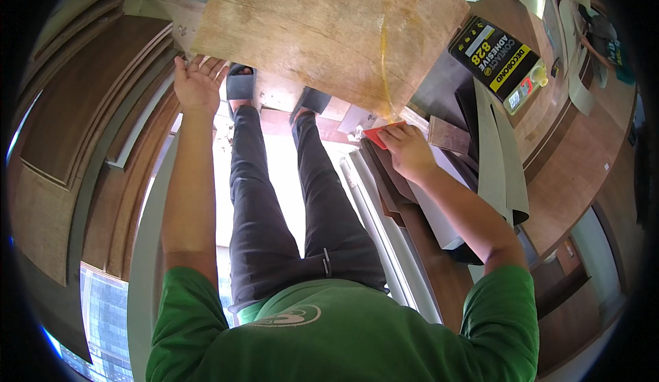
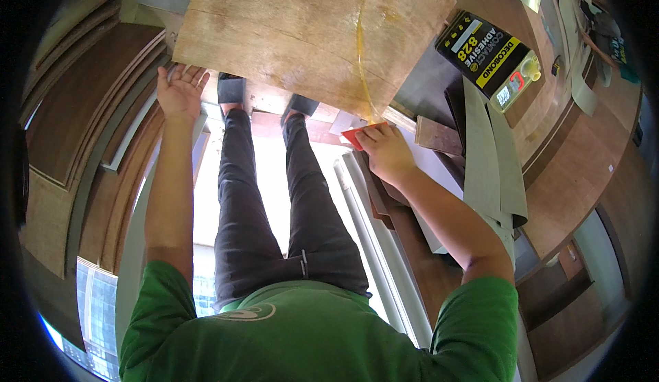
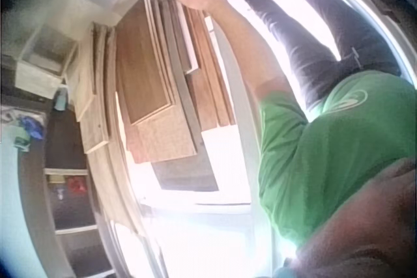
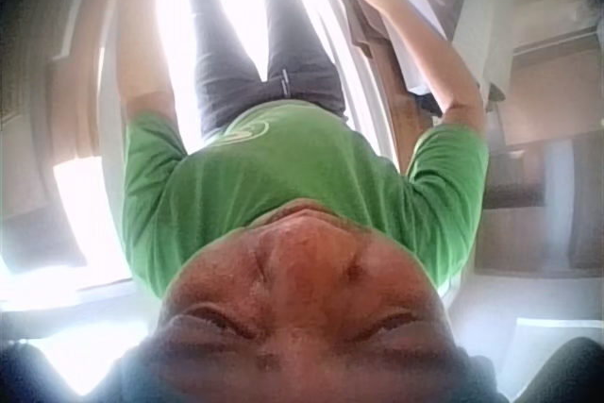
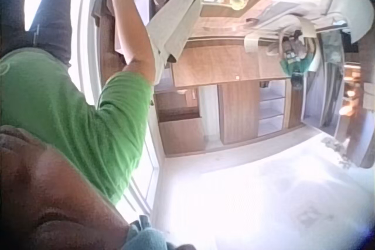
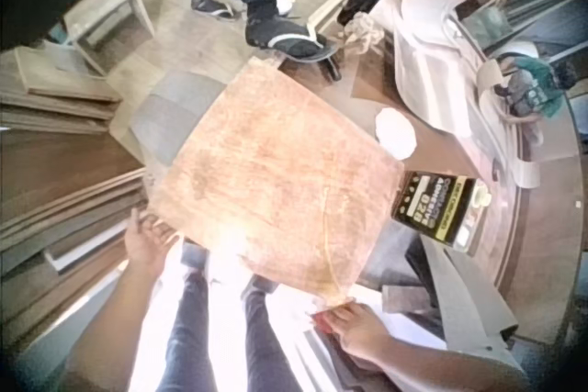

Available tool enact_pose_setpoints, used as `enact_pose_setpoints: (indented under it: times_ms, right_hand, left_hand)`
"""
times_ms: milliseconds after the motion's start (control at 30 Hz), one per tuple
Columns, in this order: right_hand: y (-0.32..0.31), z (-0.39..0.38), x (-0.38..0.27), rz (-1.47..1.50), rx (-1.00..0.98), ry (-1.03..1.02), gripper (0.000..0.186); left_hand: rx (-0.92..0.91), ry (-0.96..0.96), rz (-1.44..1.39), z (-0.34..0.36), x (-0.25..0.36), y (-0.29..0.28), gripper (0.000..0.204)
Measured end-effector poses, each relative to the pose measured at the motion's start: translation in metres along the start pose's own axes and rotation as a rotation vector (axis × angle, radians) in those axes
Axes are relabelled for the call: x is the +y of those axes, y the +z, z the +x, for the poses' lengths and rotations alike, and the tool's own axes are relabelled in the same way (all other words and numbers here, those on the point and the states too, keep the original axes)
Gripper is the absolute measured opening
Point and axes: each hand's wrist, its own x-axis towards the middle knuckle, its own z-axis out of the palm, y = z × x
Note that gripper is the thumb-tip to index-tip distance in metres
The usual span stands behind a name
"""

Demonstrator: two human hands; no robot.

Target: The person pours adhesive from a tin onto a wood panel and spreads it across the surface with a red spreader.

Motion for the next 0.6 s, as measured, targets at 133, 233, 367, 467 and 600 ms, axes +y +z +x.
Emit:
enact_pose_setpoints:
  times_ms: [133,233,367,467,600]
  right_hand:
    - [-0.066,0.014,0.009,0.114,0.215,-0.017,0.049]
    - [-0.096,0.05,0.031,0.161,0.396,-0.041,0.055]
    - [-0.095,0.111,0.073,-0.007,0.671,-0.039,0.058]
    - [-0.068,0.132,0.103,-0.098,0.805,0.125,0.054]
    - [-0.003,0.086,0.106,-0.171,0.525,0.259,0.052]
  left_hand:
    - [-0.02,0.003,-0.013,0.002,-0.002,-0.003,0.084]
    - [-0.011,-0.004,-0.012,0.0,-0.002,-0.004,0.084]
    - [-0.01,0.002,-0.001,-0.004,-0.002,-0.002,0.083]
    - [-0.041,-0.012,-0.008,-0.007,-0.001,0.002,0.084]
    - [-0.036,-0.015,-0.029,-0.006,0.001,-0.001,0.085]
